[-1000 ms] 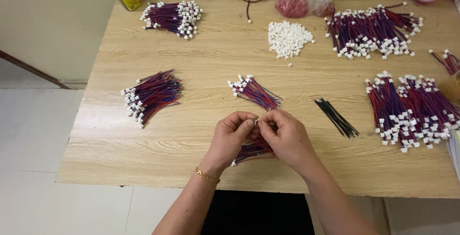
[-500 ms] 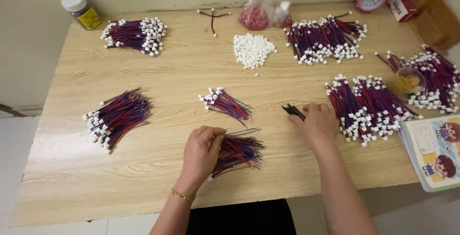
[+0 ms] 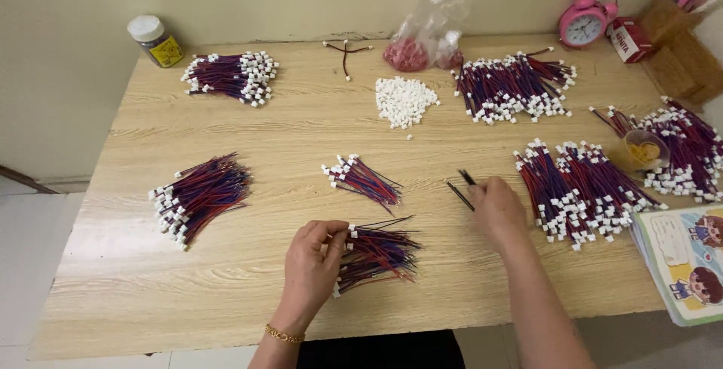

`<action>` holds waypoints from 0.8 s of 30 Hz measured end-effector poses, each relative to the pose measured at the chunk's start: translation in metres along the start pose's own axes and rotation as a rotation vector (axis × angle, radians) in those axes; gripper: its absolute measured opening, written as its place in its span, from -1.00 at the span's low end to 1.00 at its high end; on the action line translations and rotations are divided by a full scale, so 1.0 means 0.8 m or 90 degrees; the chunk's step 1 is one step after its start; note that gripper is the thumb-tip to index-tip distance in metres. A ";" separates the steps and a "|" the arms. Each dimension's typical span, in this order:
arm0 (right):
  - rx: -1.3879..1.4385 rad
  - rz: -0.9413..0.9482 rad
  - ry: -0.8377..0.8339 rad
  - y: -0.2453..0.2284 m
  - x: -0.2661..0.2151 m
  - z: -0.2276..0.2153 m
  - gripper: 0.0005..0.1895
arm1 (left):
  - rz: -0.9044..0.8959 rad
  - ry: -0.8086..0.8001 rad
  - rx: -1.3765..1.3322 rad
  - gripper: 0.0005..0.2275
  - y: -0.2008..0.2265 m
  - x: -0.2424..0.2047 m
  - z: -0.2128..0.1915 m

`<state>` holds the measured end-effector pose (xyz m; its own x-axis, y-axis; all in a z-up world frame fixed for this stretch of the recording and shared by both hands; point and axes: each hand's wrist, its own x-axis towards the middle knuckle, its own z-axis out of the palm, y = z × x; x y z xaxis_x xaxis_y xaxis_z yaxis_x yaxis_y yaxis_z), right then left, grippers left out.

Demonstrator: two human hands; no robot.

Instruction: Sorting and organizing small wire harnesses into neat bundles on a table

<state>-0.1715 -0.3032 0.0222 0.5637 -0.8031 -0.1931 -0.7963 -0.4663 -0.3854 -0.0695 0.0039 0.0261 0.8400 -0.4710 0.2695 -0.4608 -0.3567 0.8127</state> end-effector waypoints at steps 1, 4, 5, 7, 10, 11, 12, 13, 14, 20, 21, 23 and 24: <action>0.000 0.000 -0.001 -0.021 -0.017 -0.020 -0.65 | -0.001 0.000 0.000 -0.92 0.005 0.000 -0.003; 0.049 0.073 -0.070 -0.060 -0.052 -0.063 -0.72 | -0.008 0.018 -0.025 -0.91 0.019 0.000 -0.009; 0.107 0.053 -0.055 -0.059 -0.051 -0.066 -0.75 | 0.019 0.027 -0.023 -0.92 0.022 0.000 -0.011; 0.162 0.028 -0.042 -0.052 -0.045 -0.064 -0.78 | 0.044 0.039 -0.019 -0.92 0.029 0.000 -0.014; 0.129 -0.070 0.004 -0.023 -0.022 -0.042 -0.72 | 0.009 0.054 -0.037 -0.88 0.038 0.004 -0.017; 0.102 -0.154 0.040 -0.009 -0.011 -0.031 -0.71 | -0.048 0.039 -0.094 -0.82 0.041 0.007 -0.018; 0.077 -0.238 0.074 0.004 0.000 -0.018 -0.69 | -0.106 0.025 -0.150 -0.75 0.043 0.010 -0.019; 0.077 -0.243 0.071 -0.007 -0.018 -0.031 -0.69 | -0.109 0.030 -0.148 -0.75 0.044 0.016 -0.016; 0.059 -0.282 0.053 -0.019 -0.036 -0.043 -0.72 | -0.068 0.040 -0.266 -0.71 0.045 0.022 -0.015; -0.019 -0.351 -0.141 -0.124 -0.146 -0.064 -0.70 | 0.058 -0.050 -0.449 -0.63 0.076 0.033 0.021; -0.065 -0.447 -0.136 -0.133 -0.151 -0.046 -0.76 | 0.087 -0.094 -0.459 -0.62 0.080 0.031 0.037; -0.012 -0.400 -0.188 -0.136 -0.151 -0.039 -0.72 | 0.059 -0.108 -0.420 -0.61 0.083 0.030 0.033; 0.041 -0.343 -0.237 -0.136 -0.152 -0.034 -0.69 | 0.031 -0.129 -0.384 -0.59 0.084 0.027 0.032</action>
<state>-0.1595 -0.1648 0.1119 0.9272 -0.2763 -0.2528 -0.3734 -0.7346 -0.5664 -0.0893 -0.0507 0.0733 0.7241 -0.6394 0.2585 -0.2051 0.1582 0.9659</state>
